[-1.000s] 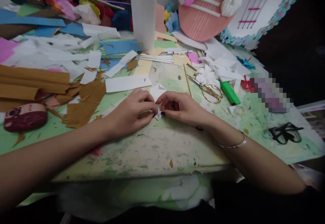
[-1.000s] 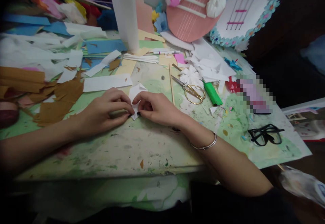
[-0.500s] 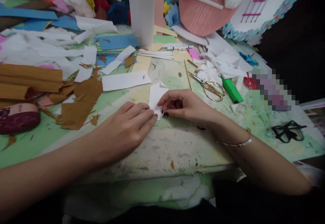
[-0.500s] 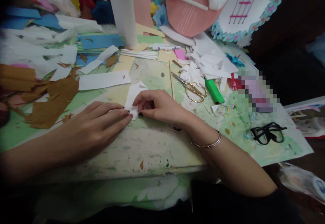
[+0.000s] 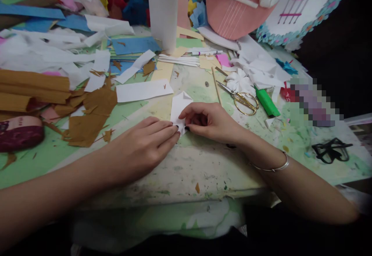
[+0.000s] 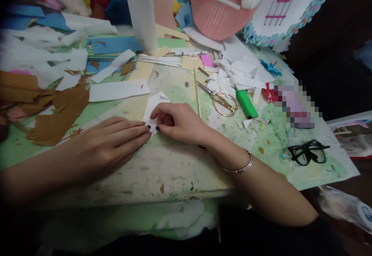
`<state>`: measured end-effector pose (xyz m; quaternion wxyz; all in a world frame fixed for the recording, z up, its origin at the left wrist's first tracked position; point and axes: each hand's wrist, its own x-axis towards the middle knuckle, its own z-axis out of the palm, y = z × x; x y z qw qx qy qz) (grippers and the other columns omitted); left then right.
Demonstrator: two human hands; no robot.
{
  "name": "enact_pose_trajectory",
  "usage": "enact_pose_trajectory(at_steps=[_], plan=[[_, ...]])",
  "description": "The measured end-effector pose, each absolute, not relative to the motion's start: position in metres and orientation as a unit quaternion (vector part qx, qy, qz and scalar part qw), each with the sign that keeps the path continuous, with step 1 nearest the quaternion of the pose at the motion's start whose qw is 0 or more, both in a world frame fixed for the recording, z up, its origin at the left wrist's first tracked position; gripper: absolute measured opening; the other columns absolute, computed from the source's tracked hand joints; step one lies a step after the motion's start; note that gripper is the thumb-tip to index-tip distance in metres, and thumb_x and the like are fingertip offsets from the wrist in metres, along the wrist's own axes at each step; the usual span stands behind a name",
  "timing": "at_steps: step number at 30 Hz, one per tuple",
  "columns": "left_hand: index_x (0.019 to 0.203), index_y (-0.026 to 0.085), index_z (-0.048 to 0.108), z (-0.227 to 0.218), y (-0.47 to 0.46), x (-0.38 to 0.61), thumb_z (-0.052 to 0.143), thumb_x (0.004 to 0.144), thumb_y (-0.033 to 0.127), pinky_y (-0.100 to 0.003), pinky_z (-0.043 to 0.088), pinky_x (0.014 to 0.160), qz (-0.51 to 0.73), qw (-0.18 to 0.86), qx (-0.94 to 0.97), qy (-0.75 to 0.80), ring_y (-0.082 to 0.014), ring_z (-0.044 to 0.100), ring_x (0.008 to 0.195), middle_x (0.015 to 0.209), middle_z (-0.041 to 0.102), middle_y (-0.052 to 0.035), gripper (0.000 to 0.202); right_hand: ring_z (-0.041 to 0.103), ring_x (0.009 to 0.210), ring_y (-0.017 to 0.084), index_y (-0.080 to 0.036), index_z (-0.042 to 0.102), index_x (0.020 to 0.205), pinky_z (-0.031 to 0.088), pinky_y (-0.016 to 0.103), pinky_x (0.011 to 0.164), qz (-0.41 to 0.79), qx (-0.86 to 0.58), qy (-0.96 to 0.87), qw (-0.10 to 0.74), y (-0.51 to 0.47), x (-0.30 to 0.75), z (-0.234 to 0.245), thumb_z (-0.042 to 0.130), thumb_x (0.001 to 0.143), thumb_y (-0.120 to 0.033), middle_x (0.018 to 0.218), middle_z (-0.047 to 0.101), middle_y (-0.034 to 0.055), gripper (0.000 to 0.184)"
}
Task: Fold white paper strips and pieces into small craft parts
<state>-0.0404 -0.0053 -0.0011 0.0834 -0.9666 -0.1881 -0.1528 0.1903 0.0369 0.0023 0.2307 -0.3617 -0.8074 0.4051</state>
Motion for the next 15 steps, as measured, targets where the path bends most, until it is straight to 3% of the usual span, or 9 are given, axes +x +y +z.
enact_pose_trajectory(at_steps=[5,15], plan=[[0.117,0.014,0.062,0.0001,0.0004,-0.044,0.04,0.098,0.015,-0.04,0.046,0.092,-0.146,0.07,-0.97,-0.184,-0.0251,0.06,0.111,0.114,0.069,-0.0114,0.029,0.051,0.062,0.008,-0.013,0.063,0.096,0.038,0.023,0.06,0.419,-0.358,-0.802,0.228,0.0368,0.1907,0.004,0.058,0.075,-0.009,0.076,0.063,-0.001,0.022],[0.121,0.01,0.06,-0.0024,0.0051,-0.0468,0.051,0.093,0.014,-0.042,0.05,0.094,-0.183,0.033,-0.967,-0.174,-0.0262,0.06,0.109,0.114,0.068,-0.0134,0.029,0.055,0.067,0.009,-0.014,0.063,0.096,0.04,0.023,0.064,0.411,-0.332,-0.819,0.226,0.0388,0.194,0.0041,0.057,0.079,-0.008,0.079,0.066,0.0005,0.019]])
